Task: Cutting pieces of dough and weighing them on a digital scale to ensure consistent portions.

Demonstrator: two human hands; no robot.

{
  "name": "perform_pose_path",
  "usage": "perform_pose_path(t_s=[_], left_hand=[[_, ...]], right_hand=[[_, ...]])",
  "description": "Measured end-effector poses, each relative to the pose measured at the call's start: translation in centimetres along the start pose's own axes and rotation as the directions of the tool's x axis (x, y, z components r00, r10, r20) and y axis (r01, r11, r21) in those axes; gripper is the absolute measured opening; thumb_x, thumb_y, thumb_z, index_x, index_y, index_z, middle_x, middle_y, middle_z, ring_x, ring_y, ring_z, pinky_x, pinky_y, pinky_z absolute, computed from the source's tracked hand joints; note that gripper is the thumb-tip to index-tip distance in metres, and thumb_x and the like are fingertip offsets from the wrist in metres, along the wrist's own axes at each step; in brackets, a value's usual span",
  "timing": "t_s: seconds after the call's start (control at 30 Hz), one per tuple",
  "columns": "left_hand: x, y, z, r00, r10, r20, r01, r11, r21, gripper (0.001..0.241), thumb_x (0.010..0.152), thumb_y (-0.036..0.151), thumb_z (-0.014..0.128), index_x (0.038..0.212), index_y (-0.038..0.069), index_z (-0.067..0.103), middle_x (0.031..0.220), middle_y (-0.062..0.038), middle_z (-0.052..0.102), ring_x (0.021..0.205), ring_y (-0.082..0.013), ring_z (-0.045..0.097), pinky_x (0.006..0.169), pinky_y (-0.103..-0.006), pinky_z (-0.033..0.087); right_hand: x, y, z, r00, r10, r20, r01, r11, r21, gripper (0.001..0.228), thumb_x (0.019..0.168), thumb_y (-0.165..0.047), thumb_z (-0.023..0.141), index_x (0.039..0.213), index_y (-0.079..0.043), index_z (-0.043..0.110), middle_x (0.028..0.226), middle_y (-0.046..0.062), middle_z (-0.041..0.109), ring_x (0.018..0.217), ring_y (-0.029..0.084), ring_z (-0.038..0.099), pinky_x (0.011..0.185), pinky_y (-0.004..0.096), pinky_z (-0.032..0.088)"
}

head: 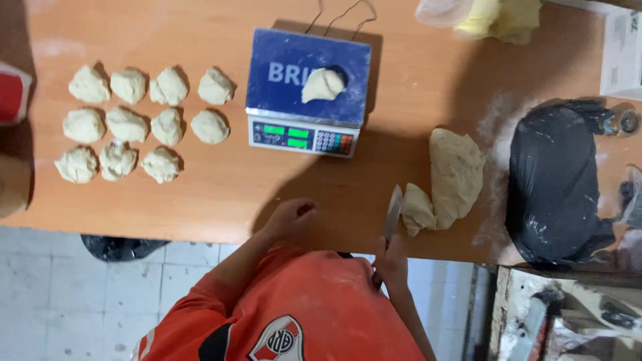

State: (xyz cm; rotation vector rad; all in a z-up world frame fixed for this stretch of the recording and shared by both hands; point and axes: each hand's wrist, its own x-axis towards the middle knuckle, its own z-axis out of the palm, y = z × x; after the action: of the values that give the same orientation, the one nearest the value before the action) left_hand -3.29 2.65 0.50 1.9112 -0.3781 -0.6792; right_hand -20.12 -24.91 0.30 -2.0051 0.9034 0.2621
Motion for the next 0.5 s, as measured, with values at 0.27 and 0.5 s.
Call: perform_pose_path(t_s=[0.27, 0.5], left_hand=[[-1.5, -5.5, -3.7, 0.967, -0.035, -0.251, 0.024, 0.999, -0.049, 0.026, 0.093, 0.021, 0.071, 0.114, 0.005, 0.073, 0.102, -0.011, 0.077, 0.088, -0.0199, 0.073, 0.08, -0.0331, 0.058], [2.8, -0.2, -11.0, 0.912, 0.135, -0.388, -0.171, 0.983, -0.06, 0.019, 0.098, 0.015, 0.067, 0.111, 0.003, 0.071, 0.099, -0.008, 0.076, 0.087, -0.014, 0.071, 0.08, -0.0297, 0.057]], right_hand=[[2.0, -6.5, 1.8, 0.979, -0.202, 0.025, 0.201, 0.944, -0.26, 0.035, 0.103, -0.039, 0.051, 0.102, -0.004, 0.051, 0.071, 0.022, 0.069, 0.059, 0.037, 0.07, 0.055, 0.053, 0.052], [2.9, -17.7, 1.5, 0.953, -0.292, 0.083, 0.304, 0.91, -0.283, 0.027, 0.104, -0.035, 0.049, 0.104, -0.008, 0.052, 0.068, 0.023, 0.065, 0.059, 0.042, 0.068, 0.055, 0.055, 0.051]])
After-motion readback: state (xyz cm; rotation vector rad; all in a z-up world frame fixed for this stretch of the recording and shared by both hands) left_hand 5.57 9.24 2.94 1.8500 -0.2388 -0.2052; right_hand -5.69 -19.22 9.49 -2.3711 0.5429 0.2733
